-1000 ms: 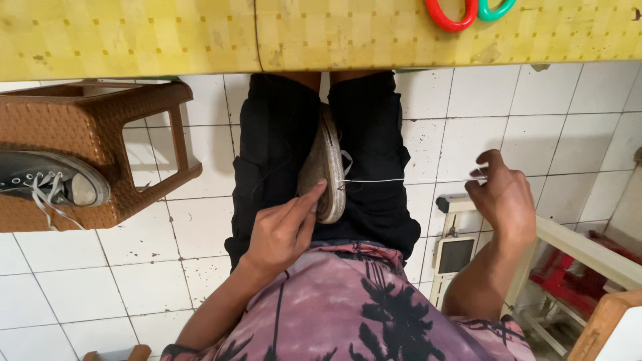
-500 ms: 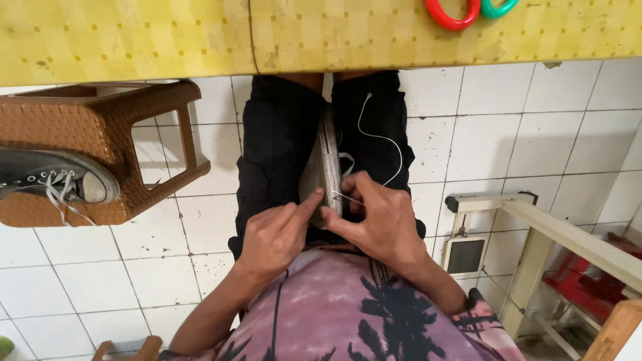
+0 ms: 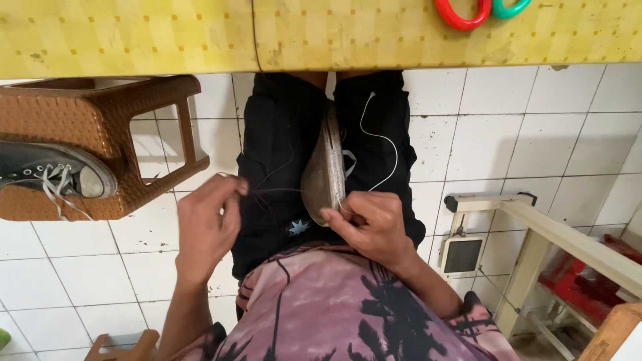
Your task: The person sews the sole of a black high-top sneaker using a needle and white thread. They repeatedly pass the needle through the shoe's sole and pull the thread tight to secure the stitching. The task is performed at a yellow workbench with various tools visible nearby.
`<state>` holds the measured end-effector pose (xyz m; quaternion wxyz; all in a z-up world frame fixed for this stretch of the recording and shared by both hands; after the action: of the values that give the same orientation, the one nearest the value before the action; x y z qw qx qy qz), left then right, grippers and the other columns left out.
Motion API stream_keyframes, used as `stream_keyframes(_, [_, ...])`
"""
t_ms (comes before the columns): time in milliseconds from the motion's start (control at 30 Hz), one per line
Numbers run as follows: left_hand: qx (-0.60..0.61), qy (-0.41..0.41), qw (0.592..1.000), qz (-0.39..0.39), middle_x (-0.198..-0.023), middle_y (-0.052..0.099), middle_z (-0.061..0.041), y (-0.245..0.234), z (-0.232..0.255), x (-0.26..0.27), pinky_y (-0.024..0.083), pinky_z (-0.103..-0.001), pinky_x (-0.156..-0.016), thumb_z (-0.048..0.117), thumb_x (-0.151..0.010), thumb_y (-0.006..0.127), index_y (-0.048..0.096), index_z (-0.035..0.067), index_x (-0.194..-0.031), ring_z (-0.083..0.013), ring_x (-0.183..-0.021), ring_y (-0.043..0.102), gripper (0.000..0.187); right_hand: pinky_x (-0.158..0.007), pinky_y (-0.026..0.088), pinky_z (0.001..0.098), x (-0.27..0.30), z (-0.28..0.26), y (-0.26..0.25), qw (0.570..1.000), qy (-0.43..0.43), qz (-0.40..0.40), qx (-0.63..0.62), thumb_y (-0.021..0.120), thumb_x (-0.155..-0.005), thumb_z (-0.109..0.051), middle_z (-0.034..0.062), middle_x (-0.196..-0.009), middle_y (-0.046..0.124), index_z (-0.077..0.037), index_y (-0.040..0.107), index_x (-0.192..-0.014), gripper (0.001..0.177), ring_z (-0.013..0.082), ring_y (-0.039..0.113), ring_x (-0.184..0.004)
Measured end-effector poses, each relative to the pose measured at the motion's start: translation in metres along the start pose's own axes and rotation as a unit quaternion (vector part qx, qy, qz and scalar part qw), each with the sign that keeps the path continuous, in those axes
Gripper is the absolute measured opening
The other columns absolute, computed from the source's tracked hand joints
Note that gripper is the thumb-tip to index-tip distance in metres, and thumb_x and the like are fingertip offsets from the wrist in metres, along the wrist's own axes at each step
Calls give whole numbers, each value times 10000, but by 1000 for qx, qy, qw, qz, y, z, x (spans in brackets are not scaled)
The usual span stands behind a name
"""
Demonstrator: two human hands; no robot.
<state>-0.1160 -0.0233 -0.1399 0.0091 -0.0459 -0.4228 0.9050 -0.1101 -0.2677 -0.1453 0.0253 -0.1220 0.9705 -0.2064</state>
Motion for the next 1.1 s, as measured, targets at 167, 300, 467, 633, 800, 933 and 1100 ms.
stream_keyframes(167, [635,-35,757,-148,-1234,565,-333,45,23,19,443,-409,-1032,57,-838,462,497,91,-614,-325,-1135,588,230,-440,486,347,10,-29,0,982,-186,-8,34,777,-902,-179,26,-602,454,-91,792,-998,131,230,519,-431])
stream_keyframes(300, [751,-16,655,-82,-729,630,-106,51,45,7,310,-437,-1144,71,-894,418,354,175,-617,-353,-1016,708,302,-449,504,360,15,-32,-3,987,-147,7,61,756,-908,-189,50,-616,483,-14,751,-1194,336,224,544,-450])
stream_keyframes(467, [674,13,739,-3,-510,434,-74,63,46,8,475,-373,-537,43,-744,477,516,85,-508,-207,-441,396,242,-493,552,310,20,-33,-13,962,-71,45,258,744,-909,-455,25,-667,499,-29,697,-1157,495,186,585,-488])
stream_keyframes(633, [367,99,924,-33,-830,695,-152,50,88,-8,562,-406,-604,40,-892,590,712,4,-851,-300,-664,664,134,-480,541,345,25,-19,-9,975,-50,1,218,756,-907,-443,47,-629,497,-37,657,-1016,432,258,612,-489])
stream_keyframes(800, [222,176,957,-59,-942,689,-214,35,117,-17,593,-425,-668,-9,-956,595,691,-56,-997,-366,-744,687,115,-470,526,356,16,-13,-1,983,-66,-51,162,791,-881,-389,44,-615,536,-81,636,-908,347,272,632,-494])
stream_keyframes(933, [150,219,960,-89,-888,635,-207,30,121,-18,593,-405,-658,-10,-1003,547,673,-67,-1088,-350,-714,644,163,-457,503,312,12,-18,2,991,-69,-51,106,812,-868,-333,22,-564,475,-97,592,-841,324,250,587,-449])
stream_keyframes(1100, [116,238,956,-123,-783,573,-143,35,119,-19,545,-367,-630,14,-999,591,670,-27,-1036,-312,-684,598,96,-430,485,298,10,-22,-3,994,-67,-36,73,831,-853,-283,25,-516,405,-81,573,-818,330,263,532,-405])
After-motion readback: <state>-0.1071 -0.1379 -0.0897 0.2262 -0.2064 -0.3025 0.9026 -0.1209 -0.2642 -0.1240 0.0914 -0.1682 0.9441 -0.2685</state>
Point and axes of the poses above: each hand's wrist, its own x-axis away from the middle knuckle, its own y-axis out of the palm, z = x × y, the point moved 9 cm from there along -x, towards the middle knuckle
